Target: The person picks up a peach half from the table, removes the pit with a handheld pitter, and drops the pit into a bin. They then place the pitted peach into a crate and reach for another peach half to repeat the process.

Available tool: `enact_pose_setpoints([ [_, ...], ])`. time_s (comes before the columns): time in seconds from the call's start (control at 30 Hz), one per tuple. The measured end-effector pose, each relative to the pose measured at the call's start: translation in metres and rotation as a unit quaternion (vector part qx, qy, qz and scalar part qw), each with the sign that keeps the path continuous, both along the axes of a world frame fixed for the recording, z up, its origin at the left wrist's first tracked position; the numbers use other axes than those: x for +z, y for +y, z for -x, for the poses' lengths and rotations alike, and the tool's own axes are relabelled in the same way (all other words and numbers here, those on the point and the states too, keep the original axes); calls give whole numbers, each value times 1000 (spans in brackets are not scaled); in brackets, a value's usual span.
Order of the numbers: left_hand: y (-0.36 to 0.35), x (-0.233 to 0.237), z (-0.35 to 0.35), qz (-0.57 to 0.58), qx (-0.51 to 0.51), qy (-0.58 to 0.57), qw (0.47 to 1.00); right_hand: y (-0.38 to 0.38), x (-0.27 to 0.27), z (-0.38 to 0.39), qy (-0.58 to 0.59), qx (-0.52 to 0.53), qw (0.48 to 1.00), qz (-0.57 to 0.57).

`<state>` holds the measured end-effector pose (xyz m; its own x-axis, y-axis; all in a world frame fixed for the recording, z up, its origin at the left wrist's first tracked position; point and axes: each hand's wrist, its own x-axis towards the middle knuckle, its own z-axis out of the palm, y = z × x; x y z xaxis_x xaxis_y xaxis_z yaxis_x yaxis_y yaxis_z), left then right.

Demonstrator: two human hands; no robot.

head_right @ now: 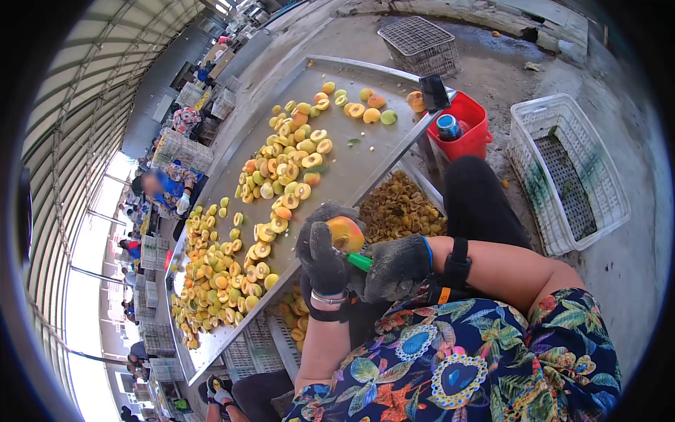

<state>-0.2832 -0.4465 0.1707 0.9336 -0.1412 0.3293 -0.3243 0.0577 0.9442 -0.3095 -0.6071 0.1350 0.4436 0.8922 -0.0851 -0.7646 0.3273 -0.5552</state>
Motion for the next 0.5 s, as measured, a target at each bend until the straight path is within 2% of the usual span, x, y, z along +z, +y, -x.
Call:
enact_pose_setpoints([
  [0.1, 10, -7, -8, 155, -159, 141, 965, -1, -8, -1, -21, 19, 1000, -5],
  [0.17, 3, -11, -12, 314, -205, 245, 894, 6, -12, -7, -45, 56, 996, -48],
  [0.27, 7, -5, -6, 195, 33, 167, 966, 6, -10, -22, -62, 86, 992, -65],
  [0.3, 34, -22, -10, 13, 114, 41, 993, 2, -13, -28, -75, 77, 994, -35],
  [0.33, 68, -17, -1, 98, 91, 118, 984, -3, -16, -33, -87, 68, 994, -6],
  [0.37, 101, -11, 7, 186, 80, 192, 960, -8, -25, -37, -91, 58, 991, 77],
  [0.4, 132, -8, 21, 70, 93, 184, 976, -15, -35, -41, -96, 50, 981, 160],
  [0.43, 161, -3, 30, -219, 131, 113, 960, -19, -45, -48, -101, 42, 965, 240],
  [0.47, 194, -18, 40, -246, 146, 186, 940, -20, -53, -52, -168, 25, 920, 353],
  [0.5, 232, -34, 47, -495, 52, 80, 864, -19, -62, -55, -231, 8, 858, 458],
])
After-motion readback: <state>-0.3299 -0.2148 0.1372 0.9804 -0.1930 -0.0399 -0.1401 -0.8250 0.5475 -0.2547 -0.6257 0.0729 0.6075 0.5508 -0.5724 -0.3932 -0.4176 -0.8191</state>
